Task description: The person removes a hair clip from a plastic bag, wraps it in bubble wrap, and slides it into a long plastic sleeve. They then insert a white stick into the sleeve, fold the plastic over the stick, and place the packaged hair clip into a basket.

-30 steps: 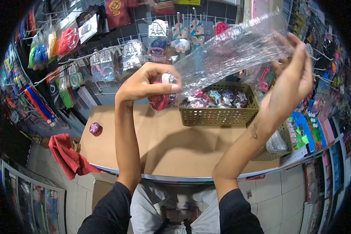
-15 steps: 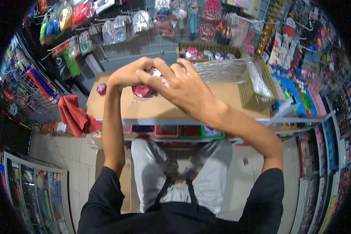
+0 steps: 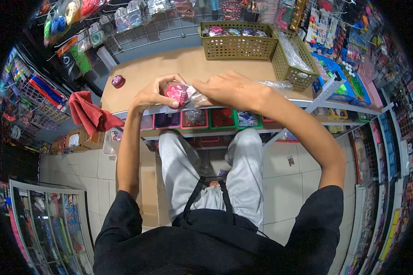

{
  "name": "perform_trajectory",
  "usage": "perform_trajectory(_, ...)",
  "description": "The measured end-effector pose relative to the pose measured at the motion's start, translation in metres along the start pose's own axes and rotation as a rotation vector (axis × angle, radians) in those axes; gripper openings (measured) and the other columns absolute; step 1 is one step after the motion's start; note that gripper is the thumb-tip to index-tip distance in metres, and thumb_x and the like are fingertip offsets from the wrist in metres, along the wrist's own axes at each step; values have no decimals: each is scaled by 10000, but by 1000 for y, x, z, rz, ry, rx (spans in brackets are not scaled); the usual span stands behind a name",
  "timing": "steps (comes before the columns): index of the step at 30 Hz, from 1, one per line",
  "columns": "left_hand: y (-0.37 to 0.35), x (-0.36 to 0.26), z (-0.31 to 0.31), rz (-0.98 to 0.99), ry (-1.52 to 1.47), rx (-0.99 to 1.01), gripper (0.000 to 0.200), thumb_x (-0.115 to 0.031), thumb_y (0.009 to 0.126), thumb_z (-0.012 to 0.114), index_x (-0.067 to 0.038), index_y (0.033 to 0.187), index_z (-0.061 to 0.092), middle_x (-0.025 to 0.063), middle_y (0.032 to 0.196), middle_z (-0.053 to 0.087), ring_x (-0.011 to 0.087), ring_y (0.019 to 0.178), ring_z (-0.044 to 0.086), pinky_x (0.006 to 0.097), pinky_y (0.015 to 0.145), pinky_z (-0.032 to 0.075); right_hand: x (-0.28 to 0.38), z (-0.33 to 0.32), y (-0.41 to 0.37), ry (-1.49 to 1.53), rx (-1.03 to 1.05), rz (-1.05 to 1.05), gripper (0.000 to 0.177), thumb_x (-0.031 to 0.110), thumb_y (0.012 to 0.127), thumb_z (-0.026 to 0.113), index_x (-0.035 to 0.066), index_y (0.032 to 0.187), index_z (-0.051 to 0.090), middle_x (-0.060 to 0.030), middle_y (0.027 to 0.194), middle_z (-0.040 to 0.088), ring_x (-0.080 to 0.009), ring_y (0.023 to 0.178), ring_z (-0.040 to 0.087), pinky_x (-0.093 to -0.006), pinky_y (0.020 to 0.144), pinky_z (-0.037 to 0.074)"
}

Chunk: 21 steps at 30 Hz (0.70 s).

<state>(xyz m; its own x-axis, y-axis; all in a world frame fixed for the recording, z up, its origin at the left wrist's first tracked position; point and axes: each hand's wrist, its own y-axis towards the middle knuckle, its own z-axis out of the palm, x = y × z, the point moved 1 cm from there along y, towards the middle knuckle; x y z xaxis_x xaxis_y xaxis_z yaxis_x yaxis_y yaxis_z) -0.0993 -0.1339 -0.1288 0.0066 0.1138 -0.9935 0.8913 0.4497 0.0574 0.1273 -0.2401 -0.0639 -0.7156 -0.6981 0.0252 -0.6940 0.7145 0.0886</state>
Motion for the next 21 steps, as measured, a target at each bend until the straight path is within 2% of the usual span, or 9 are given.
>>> perform_trajectory(2,-3,8,7,2,15,-37,471,-74,713,833,-19,1106,579,42,975,663,111,894,624,263,820,512,3,1,-4,57,59,-1,327,345,981,493,41,1099,500,-205,753,634,-408,751,626,-495,641,468)
perform_trajectory(5,-7,16,22,70,-41,-109,467,-74,721,828,-20,1111,577,37,975,659,111,901,623,265,816,519,-1,9,-10,138,73,25,302,331,1003,460,42,1051,535,-210,775,630,-420,741,608,-500,648,464)
perform_trajectory(8,-14,20,36,102,-56,-183,476,-65,727,820,-13,1130,572,41,1007,648,108,924,616,263,833,517,-5,20,-13,352,78,10,317,327,1017,435,37,1008,562,-229,784,616,-431,731,588,-498,659,454)
perform_trajectory(11,-19,24,46,111,-22,-223,482,-37,732,809,-5,1149,571,53,1055,639,112,949,609,270,861,511,-5,31,-17,493,52,-48,252,249,1010,452,19,1021,554,-224,772,588,-410,713,557,-485,666,425)
perform_trajectory(14,-30,15,56,74,103,-259,488,-31,728,815,-8,1153,576,56,1082,635,131,995,608,282,899,499,-4,38,-19,577,154,-28,307,291,1029,420,19,1013,562,-193,775,600,-361,719,571,-446,689,440)
perform_trajectory(17,-36,26,55,170,101,-243,502,-58,722,830,-3,1152,576,63,1100,630,138,1015,606,286,914,493,-3,45,-16,638,214,-54,349,329,1034,407,27,977,572,-196,751,584,-344,682,554,-431,689,446)
perform_trajectory(19,-47,23,58,110,140,-282,505,-75,735,827,-7,1161,564,72,1130,616,139,1030,601,291,927,486,-2,48,-13,646,251,-60,356,333,1036,402,32,967,578,-185,750,583,-337,681,554,-425,685,447)
perform_trajectory(20,-50,26,58,114,167,-309,500,-76,740,824,-11,1160,561,69,1133,613,136,1037,597,291,932,484,-1,50,-11,678,220,-106,366,330,1039,397,29,948,583,-143,722,567,-276,653,540,-389,657,445)
perform_trajectory(21,-53,27,60,117,193,-336,495,-78,745,820,-15,1160,558,67,1135,611,133,1044,593,291,936,482,-1,52,-8,730,231,-64,361,322,1042,394,25,950,578,-125,737,574,-247,664,541,-371,658,450)
